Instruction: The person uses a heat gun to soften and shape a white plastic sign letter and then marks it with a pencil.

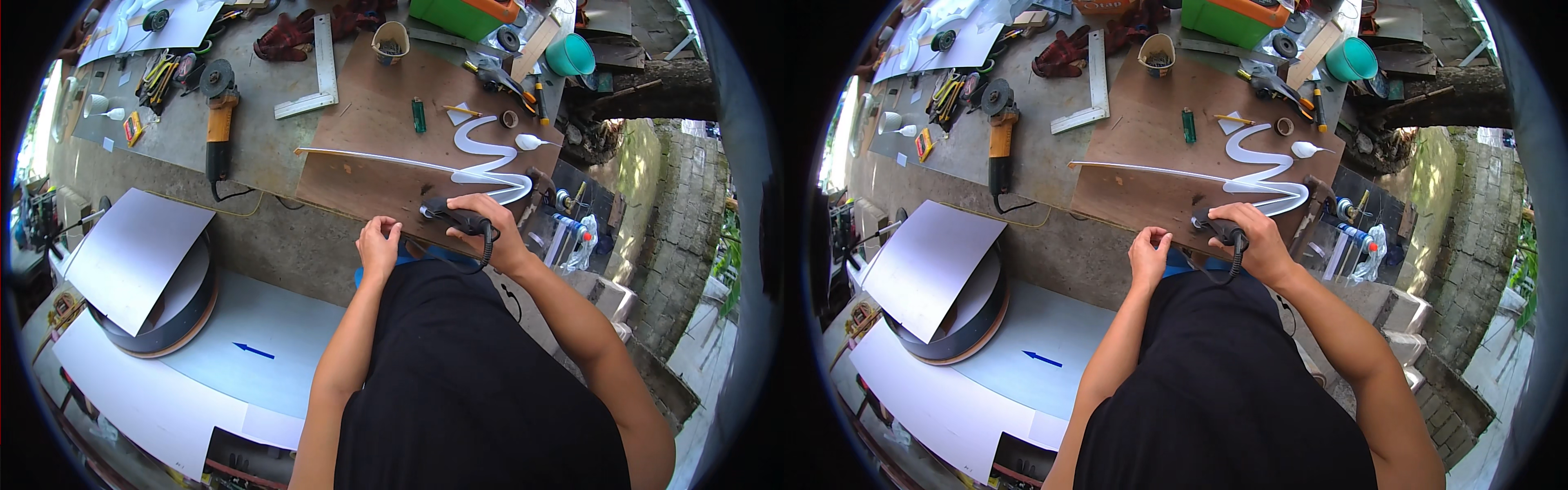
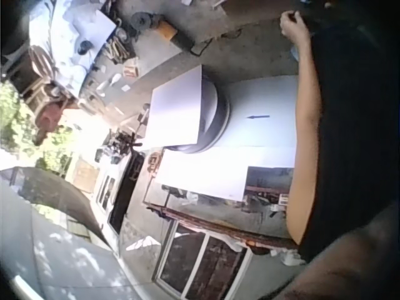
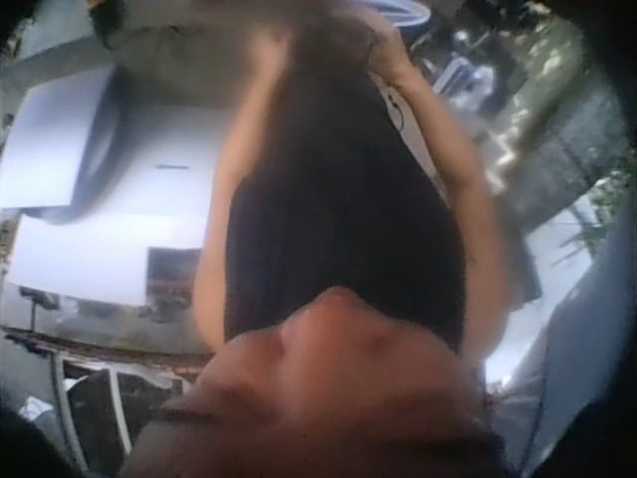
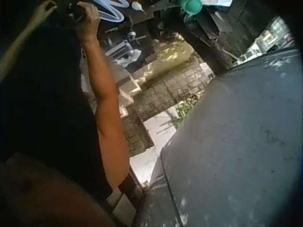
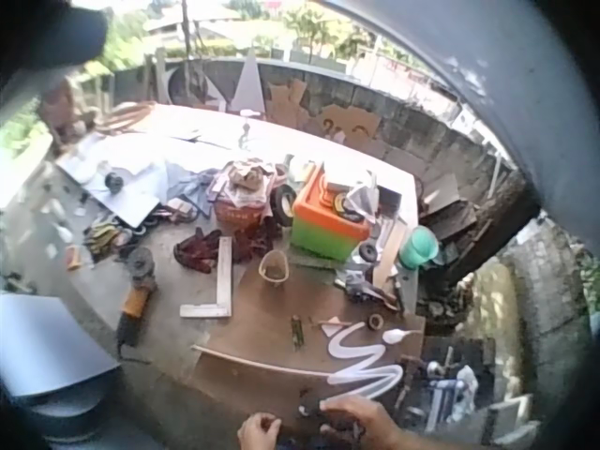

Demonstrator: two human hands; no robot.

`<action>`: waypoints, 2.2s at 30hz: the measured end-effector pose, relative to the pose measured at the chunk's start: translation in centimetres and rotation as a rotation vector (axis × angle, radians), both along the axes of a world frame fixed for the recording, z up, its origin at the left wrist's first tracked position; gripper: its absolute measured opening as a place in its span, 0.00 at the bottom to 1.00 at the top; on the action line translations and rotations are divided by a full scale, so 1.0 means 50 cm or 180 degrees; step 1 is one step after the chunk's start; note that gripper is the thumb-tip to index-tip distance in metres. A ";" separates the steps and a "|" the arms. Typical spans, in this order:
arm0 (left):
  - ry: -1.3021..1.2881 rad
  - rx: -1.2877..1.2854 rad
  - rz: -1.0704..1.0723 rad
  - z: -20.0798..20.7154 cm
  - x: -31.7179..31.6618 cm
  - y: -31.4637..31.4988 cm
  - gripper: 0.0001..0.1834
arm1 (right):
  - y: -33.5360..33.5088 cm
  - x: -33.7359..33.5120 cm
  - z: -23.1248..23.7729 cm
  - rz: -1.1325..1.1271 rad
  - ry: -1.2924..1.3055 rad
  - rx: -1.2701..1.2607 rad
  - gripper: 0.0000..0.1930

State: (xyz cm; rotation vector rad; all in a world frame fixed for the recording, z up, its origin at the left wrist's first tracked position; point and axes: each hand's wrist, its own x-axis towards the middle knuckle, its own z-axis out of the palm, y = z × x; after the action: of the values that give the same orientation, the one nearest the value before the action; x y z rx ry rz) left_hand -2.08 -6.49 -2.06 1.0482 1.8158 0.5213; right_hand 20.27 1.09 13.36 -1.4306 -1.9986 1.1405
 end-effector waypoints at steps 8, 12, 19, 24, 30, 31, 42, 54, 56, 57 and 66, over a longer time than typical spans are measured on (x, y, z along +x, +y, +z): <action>0.0198 0.0329 -0.0038 0.002 0.003 0.000 0.10 | 0.000 0.001 0.000 0.0009 -0.0002 0.0013 0.24; 0.0241 0.0370 -0.0026 0.000 0.005 0.002 0.10 | 0.004 0.000 0.002 -0.0007 0.0038 0.0102 0.23; 0.0262 0.0355 -0.0051 0.005 0.003 -0.002 0.10 | 0.000 -0.001 0.002 0.0003 0.0005 0.0074 0.24; 0.0240 0.0359 -0.0063 0.000 0.002 0.000 0.10 | 0.000 0.001 0.000 -0.0015 -0.0011 0.0060 0.24; 0.0262 0.0396 -0.0041 -0.003 0.003 0.001 0.10 | 0.003 -0.002 0.005 0.0011 0.0006 0.0080 0.23; 0.0284 0.0402 -0.0054 -0.003 0.003 0.002 0.10 | 0.002 -0.002 0.005 0.0009 0.0008 0.0082 0.23; 0.0278 0.0355 -0.0091 -0.006 -0.001 0.000 0.11 | 0.000 0.000 0.002 -0.0002 0.0028 0.0082 0.24; 0.0184 0.0168 -0.0106 -0.009 -0.006 0.002 0.10 | 0.000 0.000 -0.001 -0.0002 -0.0018 0.0106 0.23; 0.0060 0.0015 -0.0060 -0.009 -0.005 0.000 0.10 | -0.002 0.001 0.000 0.0006 -0.0026 0.0108 0.23; 0.0075 0.0020 -0.0060 -0.009 -0.005 -0.001 0.10 | -0.002 0.000 0.000 0.0014 -0.0028 0.0111 0.23; 0.0280 0.0333 -0.0103 -0.005 -0.003 -0.001 0.11 | 0.001 -0.001 0.003 0.0019 -0.0021 0.0146 0.23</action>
State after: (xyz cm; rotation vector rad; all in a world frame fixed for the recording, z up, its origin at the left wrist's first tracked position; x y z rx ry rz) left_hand -2.25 -6.56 -2.30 1.1860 1.8617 0.5636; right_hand 20.21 1.14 13.50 -1.4084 -2.0218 1.0866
